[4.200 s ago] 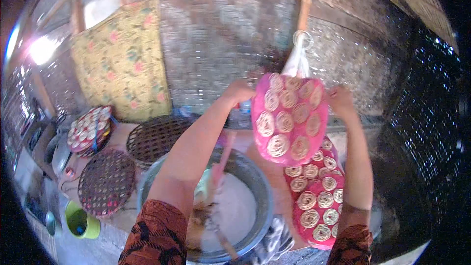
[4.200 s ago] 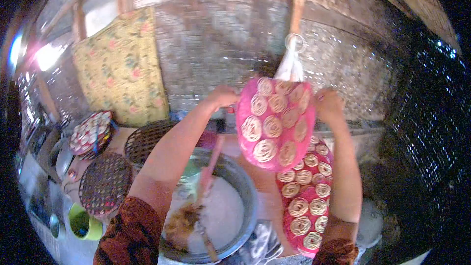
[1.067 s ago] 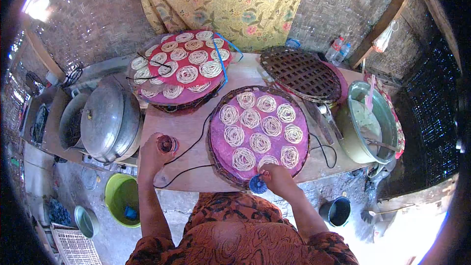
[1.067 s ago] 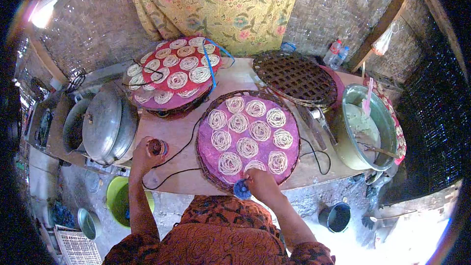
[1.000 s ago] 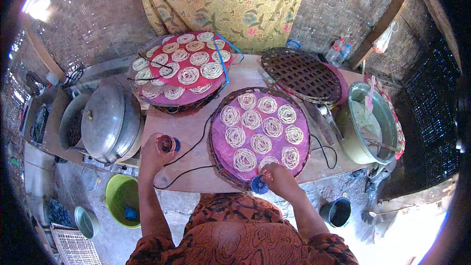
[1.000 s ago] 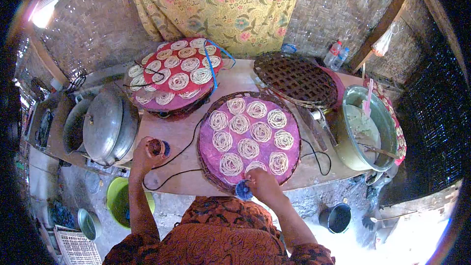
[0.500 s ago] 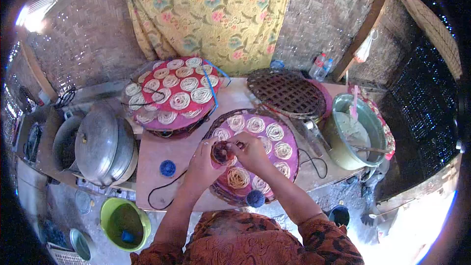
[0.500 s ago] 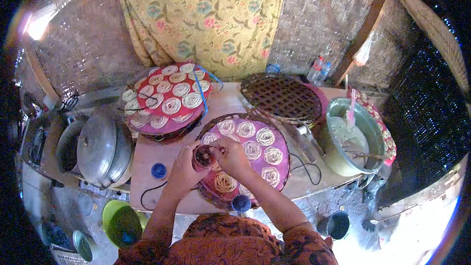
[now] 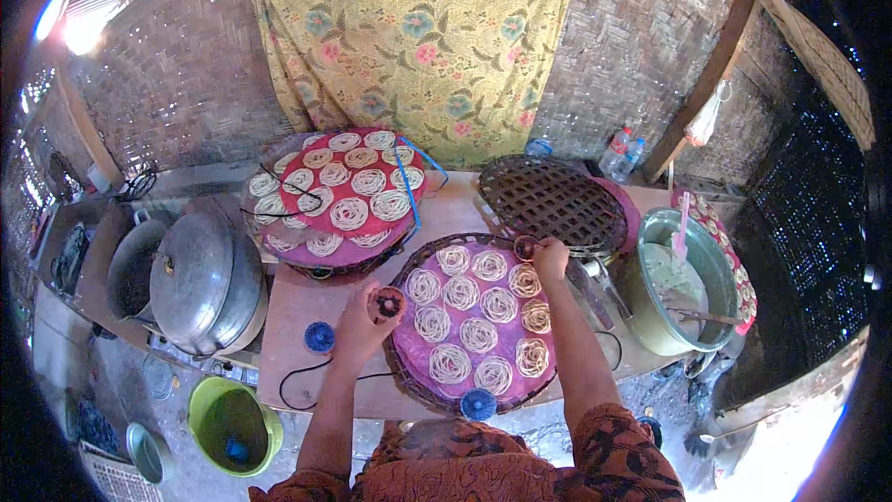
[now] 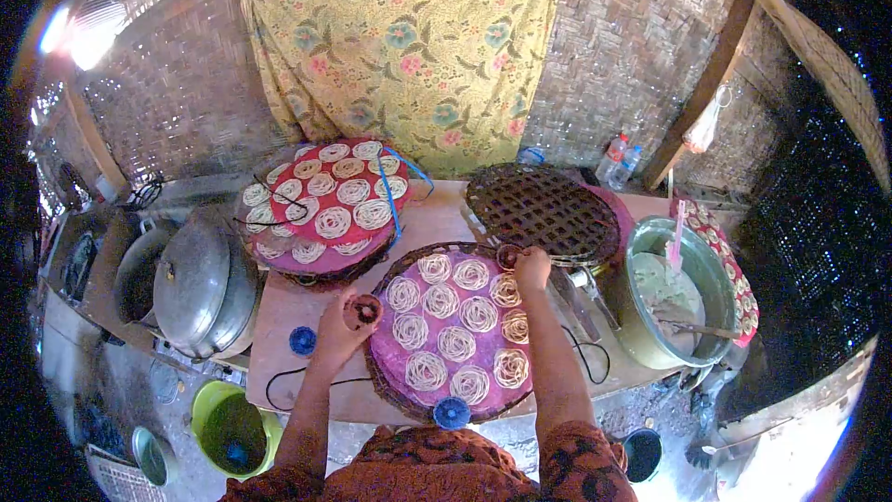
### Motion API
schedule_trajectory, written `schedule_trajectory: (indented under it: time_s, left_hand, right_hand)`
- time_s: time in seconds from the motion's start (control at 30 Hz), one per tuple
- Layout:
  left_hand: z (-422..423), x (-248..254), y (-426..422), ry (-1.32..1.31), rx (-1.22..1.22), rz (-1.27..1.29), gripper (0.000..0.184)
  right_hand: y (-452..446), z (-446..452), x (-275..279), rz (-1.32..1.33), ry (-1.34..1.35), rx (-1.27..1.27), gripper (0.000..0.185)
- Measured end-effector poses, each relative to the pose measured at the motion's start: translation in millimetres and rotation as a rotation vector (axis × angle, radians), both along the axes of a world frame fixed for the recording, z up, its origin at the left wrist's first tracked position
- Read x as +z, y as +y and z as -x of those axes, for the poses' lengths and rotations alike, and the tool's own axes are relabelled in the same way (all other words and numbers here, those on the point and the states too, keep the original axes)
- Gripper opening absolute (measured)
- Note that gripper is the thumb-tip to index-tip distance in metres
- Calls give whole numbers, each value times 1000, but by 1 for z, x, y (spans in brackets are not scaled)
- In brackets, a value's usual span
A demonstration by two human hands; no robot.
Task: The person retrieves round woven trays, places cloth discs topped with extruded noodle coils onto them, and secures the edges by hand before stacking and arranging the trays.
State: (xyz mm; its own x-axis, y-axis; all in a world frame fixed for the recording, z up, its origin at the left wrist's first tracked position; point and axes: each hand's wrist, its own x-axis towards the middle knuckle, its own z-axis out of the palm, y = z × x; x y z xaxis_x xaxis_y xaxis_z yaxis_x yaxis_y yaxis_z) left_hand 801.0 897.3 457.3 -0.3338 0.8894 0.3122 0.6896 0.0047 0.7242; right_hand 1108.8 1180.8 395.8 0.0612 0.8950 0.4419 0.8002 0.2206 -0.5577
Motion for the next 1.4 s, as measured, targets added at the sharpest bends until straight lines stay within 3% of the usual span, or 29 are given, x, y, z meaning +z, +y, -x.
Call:
schedule_trajectory:
  time_s: [0.13,0.17,0.2,0.27,0.33,0.43,0.5,0.53,0.63,0.67,0.73,0.8,0.87,0.93,1.13,1.17,1.2,1.27,1.33,1.4]
  left_hand:
    - [-12,-5,9,-106,-32,93,69]
    - [-14,-9,11,-122,-46,97,69]
    - [-15,-11,12,-121,-52,88,69]
    - [-15,-13,14,-71,-31,94,70]
    - [-13,-21,15,-146,-68,115,71]
    - [-14,-31,19,-203,-57,58,72]
    - [-19,-24,18,-214,-63,78,73]
    - [-19,-18,17,-222,-61,97,73]
    - [-23,-5,16,-116,-31,152,73]
    - [-23,-5,15,-115,-22,161,73]
    - [-22,-8,15,-121,-38,134,72]
    - [-19,-16,14,-123,-53,79,72]
    - [-15,-18,14,-88,-42,64,71]
    - [-13,-18,12,-82,-27,79,71]
    - [-14,-14,9,-74,-53,75,73]
    - [-13,-12,9,-75,-53,70,73]
    - [-11,-11,6,-50,-39,43,72]
    - [-10,-7,1,-31,-34,20,72]
    - [-6,3,1,-243,-3,4,68]
    - [-3,8,3,-200,-9,-32,61]
  right_hand:
    - [-3,-6,5,16,-52,15,15]
    - [-4,-12,11,-156,-113,78,17]
    - [-3,-22,15,-165,-114,72,17]
    - [4,-48,24,29,301,-57,23]
    - [6,-74,30,-51,341,-209,25]
    - [19,-105,18,-275,197,-384,26]
    - [36,-120,0,315,1212,-177,29]
    - [36,-121,6,327,1214,-175,29]
    - [48,-132,4,414,344,-206,55]
    - [56,-136,-10,424,343,-199,55]
    - [48,-124,17,289,-159,-493,59]
    - [49,-121,34,368,-276,-400,58]
    - [44,-115,52,421,-164,-405,50]
    - [72,-134,28,410,-241,-383,45]
    - [89,-142,30,346,-315,-353,44]
    - [99,-145,35,522,24,-349,35]
    - [100,-141,39,520,22,-351,35]
    - [91,-127,44,426,1451,141,28]
    - [92,-124,51,417,1488,97,27]
    - [96,-121,50,263,1448,46,25]
